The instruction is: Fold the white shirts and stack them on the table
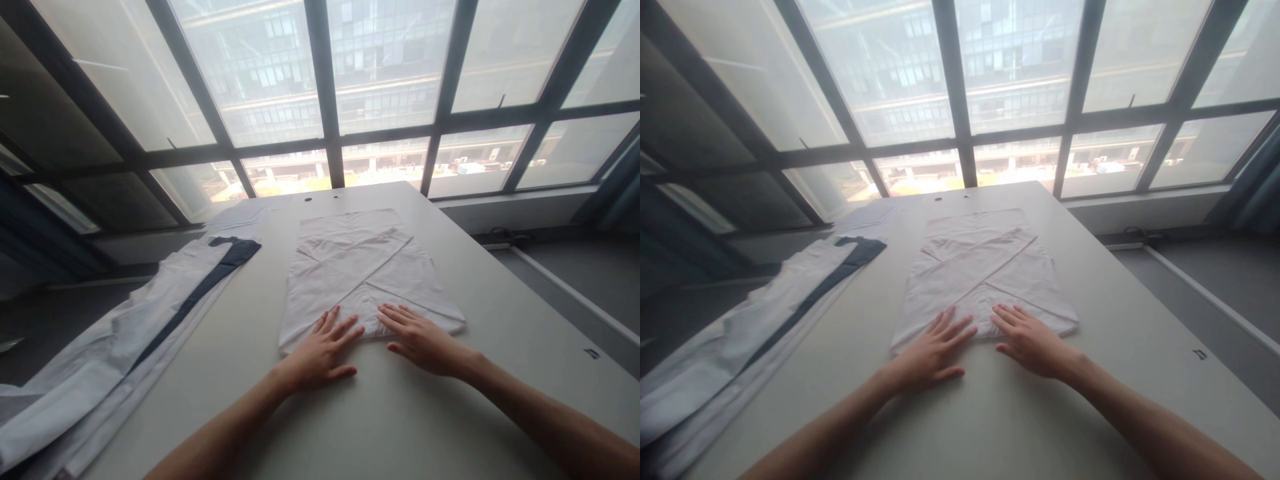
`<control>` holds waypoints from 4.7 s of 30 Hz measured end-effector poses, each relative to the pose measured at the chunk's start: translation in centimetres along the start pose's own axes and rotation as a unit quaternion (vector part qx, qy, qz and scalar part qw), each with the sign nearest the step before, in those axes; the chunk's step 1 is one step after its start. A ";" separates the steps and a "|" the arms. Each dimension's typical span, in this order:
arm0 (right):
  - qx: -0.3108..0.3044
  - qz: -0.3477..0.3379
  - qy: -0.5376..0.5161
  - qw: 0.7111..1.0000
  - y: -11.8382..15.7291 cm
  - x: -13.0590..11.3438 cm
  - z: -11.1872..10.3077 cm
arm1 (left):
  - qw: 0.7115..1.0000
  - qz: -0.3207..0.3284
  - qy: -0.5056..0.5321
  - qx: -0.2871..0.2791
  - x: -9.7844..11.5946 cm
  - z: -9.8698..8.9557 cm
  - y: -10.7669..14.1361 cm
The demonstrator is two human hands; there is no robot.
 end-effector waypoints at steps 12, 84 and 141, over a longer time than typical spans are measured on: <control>0.042 -0.008 0.015 0.999 -0.6 -1.9 -0.9 | 0.999 0.009 0.010 0.032 -0.1 -1.6 0.2; 0.043 0.355 0.119 0.927 4.4 21.0 0.1 | 0.974 -0.131 -0.117 0.140 -8.6 -6.1 6.6; -0.189 0.290 0.092 0.934 8.9 16.2 -2.5 | 0.948 -0.151 0.171 0.223 -14.2 -10.7 14.7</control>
Point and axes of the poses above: each hand's wrist, its own y-axis away from the middle knuckle, its own z-axis out of the palm, x = y × z, the point moved 8 cm from there along -y, towards the middle knuckle, and after that the axes turned 11 degrees about y, right-handed, at the moved point
